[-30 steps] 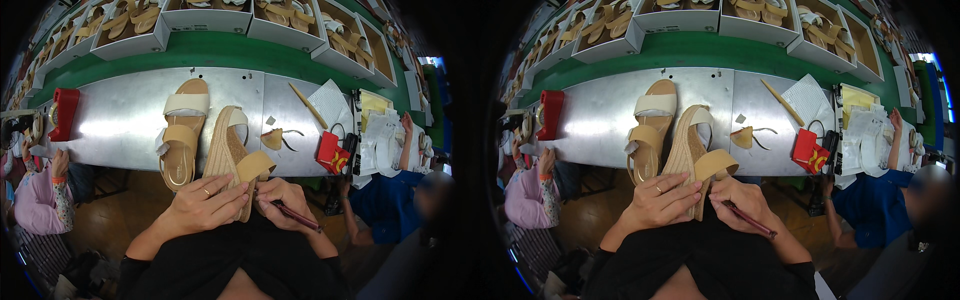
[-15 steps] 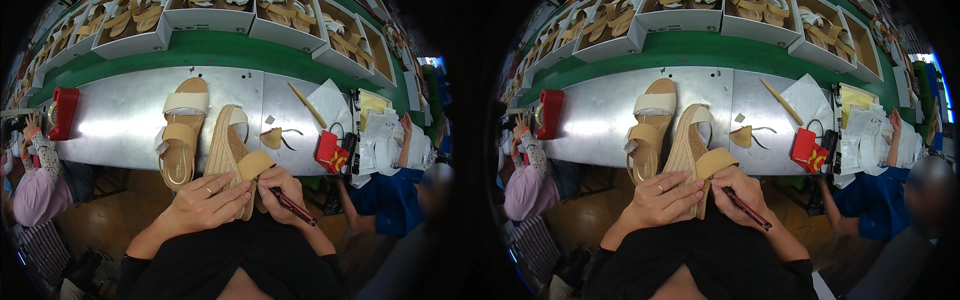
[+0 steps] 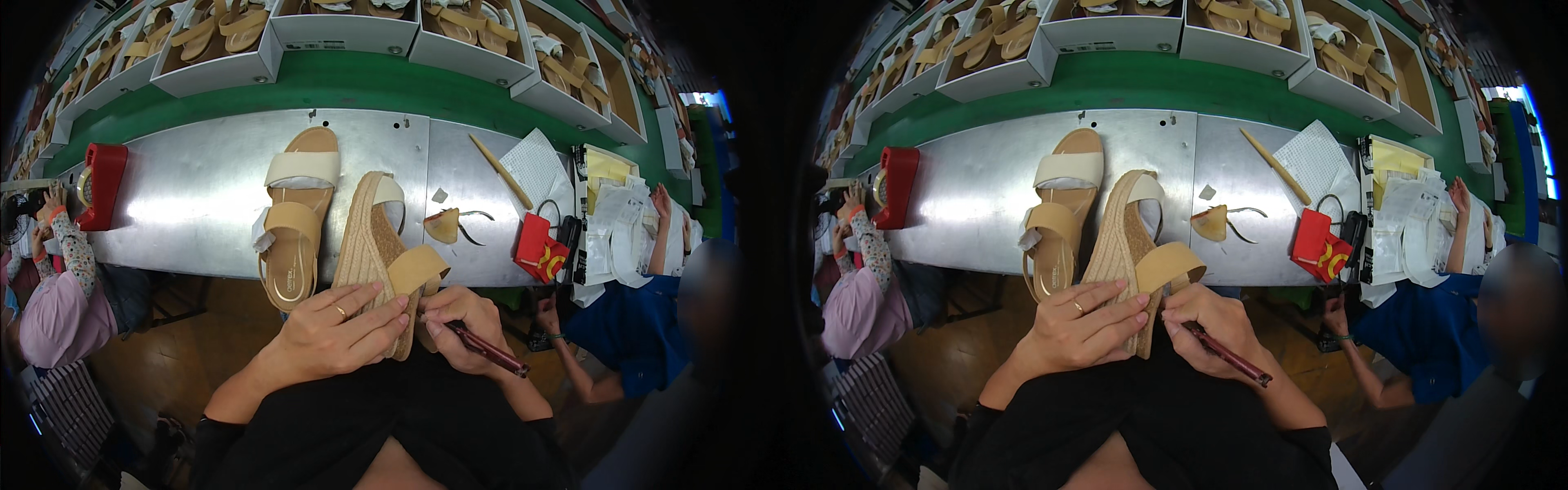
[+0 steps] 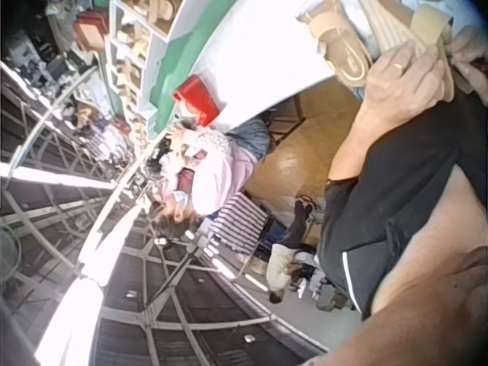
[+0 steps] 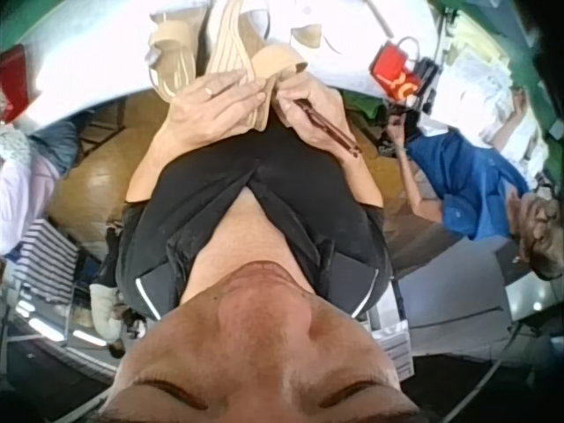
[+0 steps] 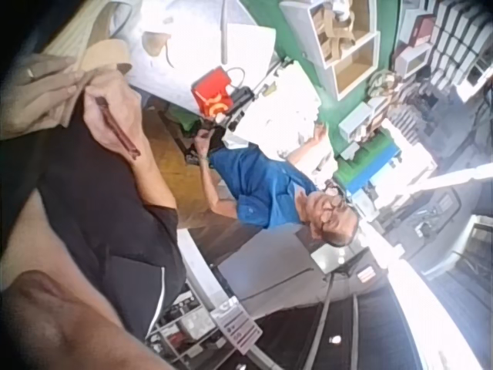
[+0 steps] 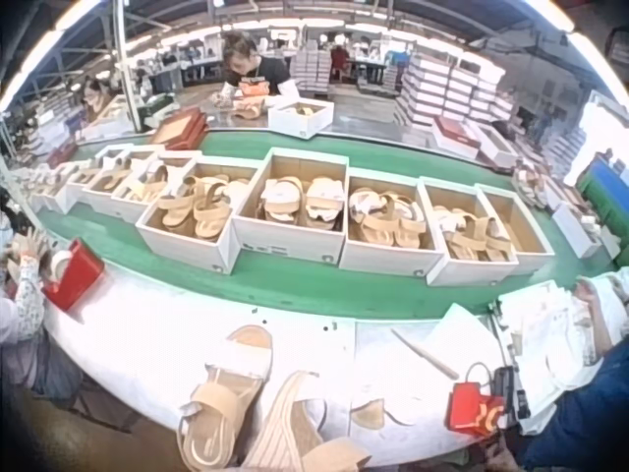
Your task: The person assembles beige platform sandals at a factory workstation. They attach straps to the sole using a small wooden tool, then place the finished pair into a white box on the conveyor belt.
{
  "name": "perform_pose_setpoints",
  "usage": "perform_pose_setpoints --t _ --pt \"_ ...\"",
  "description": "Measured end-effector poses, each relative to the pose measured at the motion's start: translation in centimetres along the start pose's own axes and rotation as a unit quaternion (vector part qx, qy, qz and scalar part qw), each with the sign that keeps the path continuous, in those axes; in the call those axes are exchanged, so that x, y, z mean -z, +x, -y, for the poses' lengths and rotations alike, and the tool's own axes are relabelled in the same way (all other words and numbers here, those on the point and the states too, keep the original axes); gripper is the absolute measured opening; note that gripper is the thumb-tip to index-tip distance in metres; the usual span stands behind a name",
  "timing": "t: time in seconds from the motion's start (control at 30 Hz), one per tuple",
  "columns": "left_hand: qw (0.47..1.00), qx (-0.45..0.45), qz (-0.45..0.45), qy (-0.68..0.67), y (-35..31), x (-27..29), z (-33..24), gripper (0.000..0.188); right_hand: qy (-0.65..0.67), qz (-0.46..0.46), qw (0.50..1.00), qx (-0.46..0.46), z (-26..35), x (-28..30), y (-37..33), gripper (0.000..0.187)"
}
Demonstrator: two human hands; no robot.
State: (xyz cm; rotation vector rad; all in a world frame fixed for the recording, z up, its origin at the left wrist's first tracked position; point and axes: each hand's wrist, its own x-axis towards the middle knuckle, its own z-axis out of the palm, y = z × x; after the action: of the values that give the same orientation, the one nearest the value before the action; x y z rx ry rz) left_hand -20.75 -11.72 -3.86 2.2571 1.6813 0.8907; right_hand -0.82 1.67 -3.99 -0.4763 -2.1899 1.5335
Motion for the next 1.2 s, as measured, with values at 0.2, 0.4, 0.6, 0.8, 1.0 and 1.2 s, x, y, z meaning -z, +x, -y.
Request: perform_pose_setpoints --t 0.2,0.4,0.6,0.8,1.0,1.2 --pt "1.0 -0.002 0.003 0.003 0.2 0.0 0.0 0.039 -0.008 0.01 1.0 -0.019 0.0 -0.1 0.0 0.018" --pt "1.0 -0.006 0.008 0.003 0.4 0.2 -0.1 0.039 -0.001 0.002 0.998 -0.059 -0.5 0.1 -0.1 0.015" --pt "1.0 -0.008 0.011 0.002 0.5 0.3 0.0 0.039 0.043 0.021 0.997 -0.066 -0.2 0.4 -0.6 0.016" --pt "1.0 -0.009 0.008 0.0 0.5 0.3 0.3 0.039 0.048 0.022 0.998 -0.044 -0.1 0.4 -0.4 0.015" --pt "1.0 -0.008 0.005 0.002 0.6 0.4 0.3 0.039 0.04 0.026 0.998 -0.046 -0.1 0.5 0.0 0.016" --pt "1.0 -0.008 -0.014 -0.002 0.7 0.2 0.2 0.04 0.034 0.007 0.997 -0.066 -0.7 0.3 -0.2 0.016"
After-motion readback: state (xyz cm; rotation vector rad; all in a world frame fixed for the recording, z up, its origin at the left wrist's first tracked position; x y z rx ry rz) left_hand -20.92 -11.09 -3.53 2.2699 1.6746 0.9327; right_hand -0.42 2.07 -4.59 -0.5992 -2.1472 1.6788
